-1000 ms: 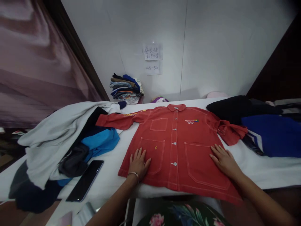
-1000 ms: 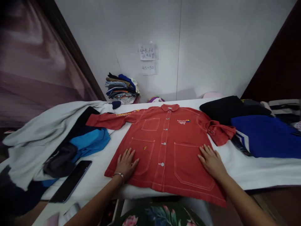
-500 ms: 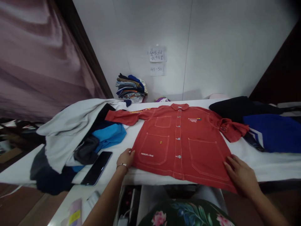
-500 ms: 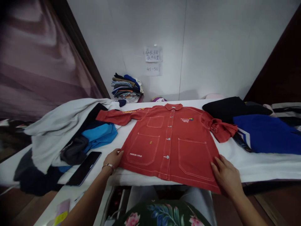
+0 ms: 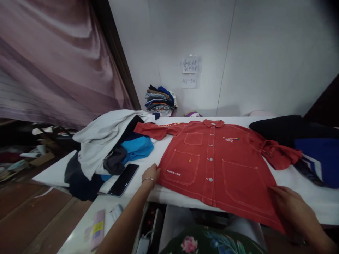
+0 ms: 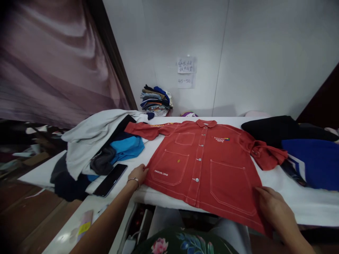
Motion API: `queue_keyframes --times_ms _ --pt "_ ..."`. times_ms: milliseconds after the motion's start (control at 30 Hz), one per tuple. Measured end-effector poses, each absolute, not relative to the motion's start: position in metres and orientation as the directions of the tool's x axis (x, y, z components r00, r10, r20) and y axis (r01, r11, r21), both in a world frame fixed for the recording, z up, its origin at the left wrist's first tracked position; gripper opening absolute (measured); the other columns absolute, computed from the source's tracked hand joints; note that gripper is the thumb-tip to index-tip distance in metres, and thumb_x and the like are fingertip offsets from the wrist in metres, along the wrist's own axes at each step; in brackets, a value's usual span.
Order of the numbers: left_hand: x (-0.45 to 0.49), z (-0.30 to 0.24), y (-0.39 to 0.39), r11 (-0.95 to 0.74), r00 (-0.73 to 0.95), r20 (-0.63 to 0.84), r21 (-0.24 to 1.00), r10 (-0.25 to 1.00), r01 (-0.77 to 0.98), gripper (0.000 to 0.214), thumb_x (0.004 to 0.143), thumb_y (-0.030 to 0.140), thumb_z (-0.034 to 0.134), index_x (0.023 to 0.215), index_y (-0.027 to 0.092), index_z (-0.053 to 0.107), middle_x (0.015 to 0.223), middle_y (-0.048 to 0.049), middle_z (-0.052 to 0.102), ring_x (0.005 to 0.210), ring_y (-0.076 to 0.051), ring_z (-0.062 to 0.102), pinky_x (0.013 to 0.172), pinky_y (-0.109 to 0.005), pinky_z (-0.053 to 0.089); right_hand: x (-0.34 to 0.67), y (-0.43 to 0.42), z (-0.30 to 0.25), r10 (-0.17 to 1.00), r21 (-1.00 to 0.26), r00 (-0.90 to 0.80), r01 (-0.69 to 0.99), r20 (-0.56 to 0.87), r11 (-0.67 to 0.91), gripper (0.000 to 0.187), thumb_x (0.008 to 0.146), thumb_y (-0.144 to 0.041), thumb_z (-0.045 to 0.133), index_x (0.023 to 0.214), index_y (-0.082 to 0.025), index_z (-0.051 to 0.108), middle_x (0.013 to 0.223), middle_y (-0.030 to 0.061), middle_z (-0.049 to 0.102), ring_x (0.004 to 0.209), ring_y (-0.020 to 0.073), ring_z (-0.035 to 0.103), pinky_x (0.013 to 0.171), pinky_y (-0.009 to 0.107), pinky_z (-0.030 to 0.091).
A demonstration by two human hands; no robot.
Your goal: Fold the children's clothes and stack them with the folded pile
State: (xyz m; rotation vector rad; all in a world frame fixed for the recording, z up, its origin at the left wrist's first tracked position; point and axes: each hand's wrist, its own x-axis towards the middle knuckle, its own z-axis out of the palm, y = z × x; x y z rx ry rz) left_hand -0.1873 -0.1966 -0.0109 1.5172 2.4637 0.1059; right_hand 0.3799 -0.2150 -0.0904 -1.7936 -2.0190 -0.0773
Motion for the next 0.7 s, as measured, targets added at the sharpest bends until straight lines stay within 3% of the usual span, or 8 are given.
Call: queue_keyframes --times_ms 133,233,367,467,567,700 --pt "-0.193 -0.006 -0.193 0.434 -0.409 -0.170 0.150 0.897 0.889 0.027 0.084 0.036 0.043 0.095 0.019 0.061 0.100 -0.0122 0.068 0.094 -0.025 0.063 0.074 -0.034 0.045 0.345 -0.197 -0.073 0.919 -0.290 -0.188 0.910 0.346 0.295 0.039 0.085 -0.040 0.037 0.101 -0.026 0.070 0.114 0.0116 0.063 0.108 0.0300 0.058 0.095 0.045 0.047" --pt "-0.185 0.001 -0.183 0.373 -0.365 -0.090 0.112 0.927 0.921 0.029 0.084 0.032 0.045 0.100 0.015 0.062 0.108 -0.0143 0.065 0.100 -0.025 0.061 0.081 -0.034 0.045 0.288 -0.176 -0.055 0.913 -0.366 -0.271 0.852 0.305 0.374 0.045 0.086 -0.049 0.038 0.113 -0.024 0.065 0.128 0.0089 0.056 0.118 0.0287 0.052 0.099 0.046 0.044" --pt "-0.149 0.001 -0.151 0.080 -0.091 0.062 0.159 0.994 0.984 0.039 0.086 0.038 0.048 0.117 0.016 0.057 0.127 -0.0125 0.055 0.117 -0.022 0.051 0.098 -0.031 0.037 0.201 -0.152 -0.035 0.838 -0.369 -0.480 0.753 0.258 0.545 0.053 0.089 -0.051 0.036 0.129 -0.021 0.053 0.144 0.0098 0.039 0.135 0.0282 0.032 0.108 0.049 0.030" --pt "-0.126 -0.009 -0.120 -0.073 0.063 0.061 0.173 0.996 0.982 0.055 0.087 0.049 0.044 0.133 0.018 0.044 0.148 -0.0105 0.033 0.136 -0.023 0.029 0.110 -0.040 0.023 0.154 -0.143 -0.035 0.778 -0.355 -0.611 0.703 0.142 0.617 0.057 0.089 -0.053 0.038 0.137 -0.023 0.044 0.149 0.0101 0.031 0.138 0.0282 0.022 0.110 0.053 0.019" --pt "-0.121 -0.024 -0.096 -0.006 0.015 -0.054 0.158 0.998 0.987 0.066 0.088 0.058 0.033 0.141 0.019 0.034 0.153 -0.0099 0.021 0.140 -0.026 0.016 0.112 -0.048 0.014 0.137 -0.141 -0.045 0.762 -0.353 -0.645 0.703 0.049 0.618 0.060 0.088 -0.055 0.038 0.138 -0.023 0.043 0.149 0.0108 0.029 0.139 0.0283 0.019 0.111 0.054 0.011" --pt "-0.131 -0.040 -0.084 0.090 -0.083 -0.069 0.107 0.994 0.990 0.071 0.088 0.061 0.024 0.143 0.017 0.031 0.152 -0.0107 0.022 0.141 -0.025 0.015 0.113 -0.045 0.012 0.140 -0.141 -0.051 0.763 -0.412 -0.645 0.682 0.050 0.604 0.058 0.088 -0.055 0.038 0.137 -0.023 0.044 0.149 0.0097 0.028 0.140 0.0264 0.018 0.112 0.051 0.007"
